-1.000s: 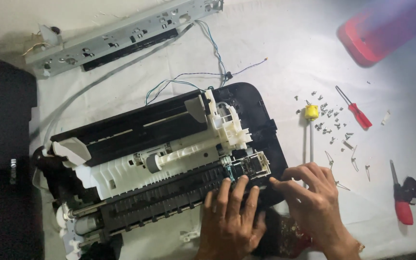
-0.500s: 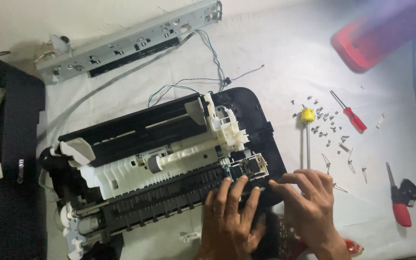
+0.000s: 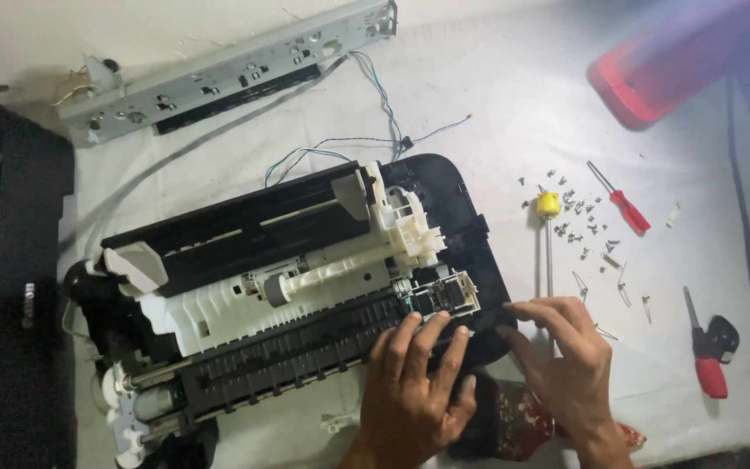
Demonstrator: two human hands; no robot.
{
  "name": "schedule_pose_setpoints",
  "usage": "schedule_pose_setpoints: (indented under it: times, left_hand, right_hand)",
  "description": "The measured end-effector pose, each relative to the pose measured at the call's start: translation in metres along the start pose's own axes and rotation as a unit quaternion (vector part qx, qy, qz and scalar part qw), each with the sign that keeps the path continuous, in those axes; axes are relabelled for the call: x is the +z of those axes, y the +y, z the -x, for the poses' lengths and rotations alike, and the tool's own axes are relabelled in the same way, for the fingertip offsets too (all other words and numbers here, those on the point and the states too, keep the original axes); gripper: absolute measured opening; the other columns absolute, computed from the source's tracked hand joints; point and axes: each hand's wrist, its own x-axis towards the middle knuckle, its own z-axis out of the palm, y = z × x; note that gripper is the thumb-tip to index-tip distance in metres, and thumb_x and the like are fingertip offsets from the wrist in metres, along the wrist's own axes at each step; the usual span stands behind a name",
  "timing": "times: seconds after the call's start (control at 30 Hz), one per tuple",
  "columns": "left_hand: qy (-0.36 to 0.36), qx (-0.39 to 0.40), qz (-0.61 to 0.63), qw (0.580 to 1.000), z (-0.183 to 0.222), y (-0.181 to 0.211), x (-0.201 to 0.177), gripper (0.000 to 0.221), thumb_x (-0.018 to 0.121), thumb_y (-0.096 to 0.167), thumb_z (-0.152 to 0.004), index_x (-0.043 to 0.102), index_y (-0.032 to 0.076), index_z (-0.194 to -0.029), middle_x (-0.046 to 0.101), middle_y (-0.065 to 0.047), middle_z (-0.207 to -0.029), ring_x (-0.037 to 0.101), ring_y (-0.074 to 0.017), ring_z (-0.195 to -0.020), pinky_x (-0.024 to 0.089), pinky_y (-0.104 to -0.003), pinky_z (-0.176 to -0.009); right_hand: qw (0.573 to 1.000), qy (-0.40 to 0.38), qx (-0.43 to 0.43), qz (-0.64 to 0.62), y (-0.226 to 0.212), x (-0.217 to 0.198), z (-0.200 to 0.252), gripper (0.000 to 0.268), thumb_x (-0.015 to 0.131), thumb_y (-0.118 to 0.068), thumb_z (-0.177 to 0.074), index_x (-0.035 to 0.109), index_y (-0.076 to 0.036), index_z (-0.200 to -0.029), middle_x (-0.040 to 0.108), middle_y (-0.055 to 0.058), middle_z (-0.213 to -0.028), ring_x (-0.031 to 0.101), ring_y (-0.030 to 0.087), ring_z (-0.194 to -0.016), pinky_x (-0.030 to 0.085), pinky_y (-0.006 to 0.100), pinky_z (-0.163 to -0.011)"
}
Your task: Securing a circuit board into a printer chassis using a screwdriver and screws.
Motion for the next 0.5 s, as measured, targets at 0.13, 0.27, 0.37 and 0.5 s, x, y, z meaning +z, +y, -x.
schedule_pose_setpoints:
  times: [0.13,0.27,0.37,0.5]
  left_hand:
    - [-0.026,0.01,-0.05,0.998,0.0,-0.001,0.006,0.049,0.063,0.041,-0.097,0.07,0.011,-0.134,0.06,-0.015,-0.142,0.05,-0.0334,-0.129,0.045,-0.048,-0.102]
    - [-0.02,0.004,-0.086,0.996,0.003,0.0,0.007,0.046,0.061,0.045,-0.098,0.072,0.014,-0.129,0.064,-0.011,-0.139,0.052,-0.0317,-0.126,0.044,-0.047,-0.099]
    - [-0.012,0.003,-0.083,0.996,-0.001,0.001,0.009,0.046,0.061,0.045,-0.098,0.073,0.012,-0.128,0.064,-0.011,-0.137,0.053,-0.0312,-0.125,0.045,-0.046,-0.099]
    - [-0.03,0.001,-0.06,0.998,-0.002,0.003,0.01,0.046,0.063,0.04,-0.097,0.07,0.008,-0.13,0.06,-0.014,-0.141,0.05,-0.0336,-0.129,0.046,-0.049,-0.098]
  right_hand:
    - [1.0,0.008,-0.009,0.024,-0.005,0.005,0.004,0.034,0.088,-0.013,-0.077,0.076,-0.009,-0.109,0.07,0.008,-0.091,0.061,0.021,-0.082,0.052,0.033,-0.072]
    - [1.0,0.026,-0.011,0.003,-0.001,0.012,0.01,0.027,0.086,-0.008,-0.08,0.077,-0.011,-0.105,0.069,0.004,-0.085,0.058,0.018,-0.075,0.047,0.034,-0.075]
    - [1.0,0.028,-0.005,0.011,-0.004,0.013,0.007,0.025,0.086,-0.01,-0.08,0.077,-0.011,-0.103,0.07,0.003,-0.084,0.058,0.018,-0.075,0.046,0.035,-0.077]
    - [0.988,0.065,-0.017,0.138,-0.005,0.018,0.01,0.02,0.09,-0.024,-0.08,0.079,-0.019,-0.097,0.07,0.0,-0.082,0.059,0.02,-0.078,0.043,0.04,-0.08]
